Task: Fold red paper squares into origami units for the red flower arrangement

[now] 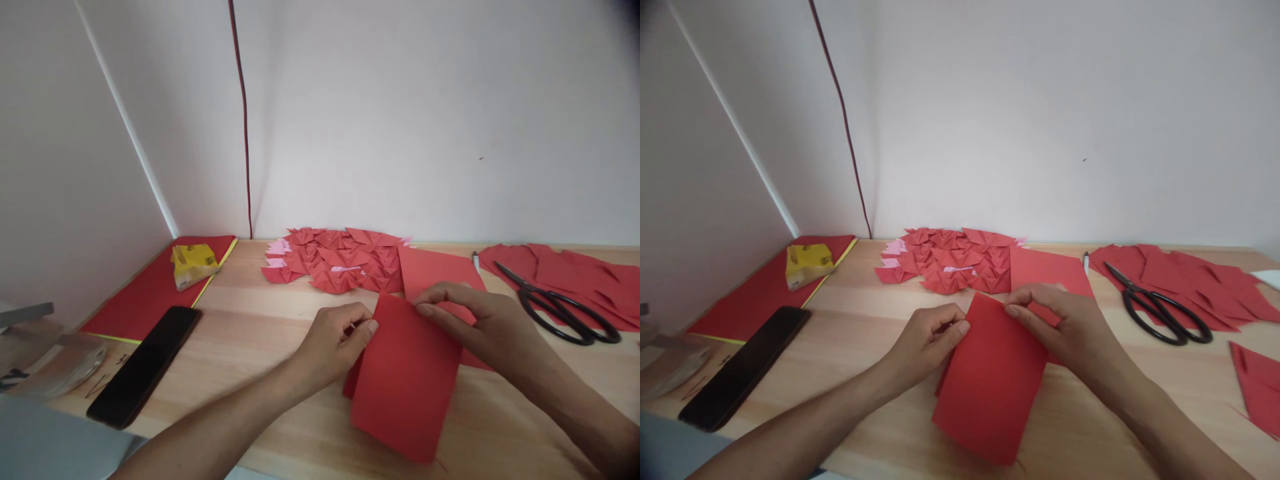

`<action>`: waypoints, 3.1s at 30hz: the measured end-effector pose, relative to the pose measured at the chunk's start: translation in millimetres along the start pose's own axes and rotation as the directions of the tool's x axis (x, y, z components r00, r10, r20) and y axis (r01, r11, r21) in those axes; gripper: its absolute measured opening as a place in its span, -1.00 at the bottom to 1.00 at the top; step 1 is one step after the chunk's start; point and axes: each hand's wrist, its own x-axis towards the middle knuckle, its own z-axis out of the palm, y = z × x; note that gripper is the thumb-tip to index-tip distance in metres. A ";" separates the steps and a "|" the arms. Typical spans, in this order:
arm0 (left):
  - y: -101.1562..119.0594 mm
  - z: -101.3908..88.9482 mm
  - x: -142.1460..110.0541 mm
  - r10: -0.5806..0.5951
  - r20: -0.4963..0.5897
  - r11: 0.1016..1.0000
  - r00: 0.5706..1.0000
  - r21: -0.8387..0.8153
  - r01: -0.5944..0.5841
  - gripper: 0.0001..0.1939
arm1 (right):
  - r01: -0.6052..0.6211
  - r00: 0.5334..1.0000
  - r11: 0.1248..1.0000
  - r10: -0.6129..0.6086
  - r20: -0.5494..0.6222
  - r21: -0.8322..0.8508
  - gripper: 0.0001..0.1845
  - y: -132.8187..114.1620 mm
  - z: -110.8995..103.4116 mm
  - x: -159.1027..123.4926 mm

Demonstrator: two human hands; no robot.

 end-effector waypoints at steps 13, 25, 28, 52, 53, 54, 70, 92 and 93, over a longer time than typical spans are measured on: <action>5.5 0.5 -2.0 0.098 0.008 0.979 0.995 0.181 -0.098 -0.71 | -0.038 0.986 0.990 0.015 0.165 0.137 -0.67 5.0 9.2 -2.7; 6.9 0.1 -2.3 0.112 0.045 0.976 0.993 0.182 -0.119 -0.71 | -0.086 0.986 0.985 0.062 0.157 0.152 -0.66 5.4 8.6 -7.0; 7.0 0.1 -2.5 0.106 0.043 0.977 0.993 0.181 -0.112 -0.73 | -0.089 0.987 0.988 0.071 0.143 0.125 -0.65 4.1 9.4 -6.9; 6.4 1.2 1.5 -0.025 0.132 0.993 0.991 0.116 0.010 -0.78 | 0.001 0.977 0.999 0.008 0.212 -0.039 -0.55 3.7 16.6 -6.0; 6.4 0.2 1.6 -0.050 0.131 0.995 0.990 0.092 0.038 -0.79 | -0.005 0.982 0.999 0.015 0.188 -0.053 -0.55 4.7 16.4 -5.7; 6.3 -0.8 1.6 -0.071 0.130 0.996 0.989 0.071 0.062 -0.79 | -0.019 0.987 0.998 0.030 0.160 -0.064 -0.56 5.7 15.6 -5.2; 5.1 -2.7 -0.1 -0.166 -0.087 0.984 0.982 -0.081 0.159 -0.76 | -0.194 0.955 0.981 0.185 -0.232 -0.016 -0.58 16.9 -0.5 1.7; 1.2 -6.0 3.7 -0.114 -0.126 0.967 0.985 -0.241 0.081 -0.88 | -0.180 0.917 0.979 0.202 -0.344 0.095 -0.66 12.9 8.8 -0.5; 0.8 -6.7 4.0 -0.111 -0.102 0.969 0.989 -0.231 0.085 -0.87 | -0.177 0.921 0.980 0.198 -0.336 0.093 -0.66 11.3 10.1 -0.9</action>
